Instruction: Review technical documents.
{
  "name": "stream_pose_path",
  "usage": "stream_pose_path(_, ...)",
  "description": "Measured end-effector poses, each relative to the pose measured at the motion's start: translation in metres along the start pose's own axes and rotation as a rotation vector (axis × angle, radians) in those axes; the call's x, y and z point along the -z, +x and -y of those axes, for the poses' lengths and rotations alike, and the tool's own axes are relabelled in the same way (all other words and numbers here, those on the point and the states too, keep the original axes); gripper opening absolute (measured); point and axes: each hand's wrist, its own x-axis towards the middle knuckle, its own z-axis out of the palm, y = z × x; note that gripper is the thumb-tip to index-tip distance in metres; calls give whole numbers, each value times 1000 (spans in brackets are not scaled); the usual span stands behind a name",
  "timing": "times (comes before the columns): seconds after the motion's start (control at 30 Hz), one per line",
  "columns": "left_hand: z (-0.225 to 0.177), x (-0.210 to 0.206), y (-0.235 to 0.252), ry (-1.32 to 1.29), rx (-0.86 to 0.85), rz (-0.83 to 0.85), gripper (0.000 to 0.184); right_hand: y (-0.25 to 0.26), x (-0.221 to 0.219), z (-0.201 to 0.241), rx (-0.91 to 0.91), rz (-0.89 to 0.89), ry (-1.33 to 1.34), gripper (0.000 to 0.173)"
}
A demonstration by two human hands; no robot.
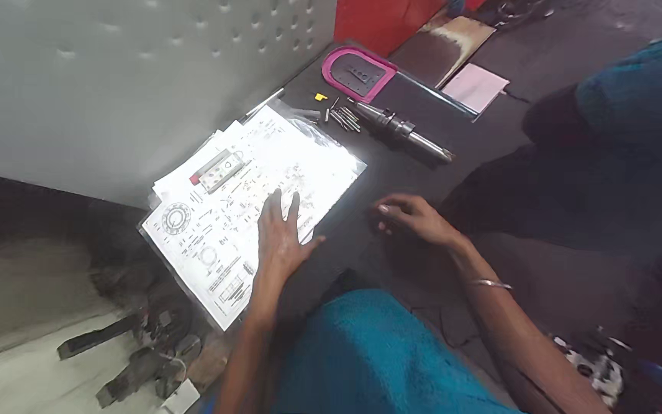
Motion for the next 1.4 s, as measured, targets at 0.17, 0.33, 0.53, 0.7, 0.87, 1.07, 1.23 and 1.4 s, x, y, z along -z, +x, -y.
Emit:
stream_pose_path(0.17,0,-15,-4,84,-17,-38,100,-56,-43,-72,-218,-249,270,41)
stream_pose_path(0.33,2,-22,-6,112,-10,-62,101,-40,-92,-144,-516,-533,666,73)
stream_pose_path(0.53,-2,-23,-7,178,4,-70,101,8,-145,-109,-413,-617,910,80)
stream_pose_path(0.7,-2,-25,-5,192,-1,-69,102,0,-128,-129,-474,-519,908,87)
stream_pose_path(0.87,-3,-21,-4,197,2,-28,103,-5,-112,-150,-472,-399,898,81)
stream_pose_path(1.07,-7,-16,-2,215,44,25,101,0,-100,-164,-430,-298,880,80)
stream_pose_path(1.23,-8,-17,-2,265,55,48,101,-22,-82,-171,-430,-188,785,74)
stream_pose_path(1.4,-9,-15,0,271,52,38,100,-116,-30,-243,-432,82,289,42)
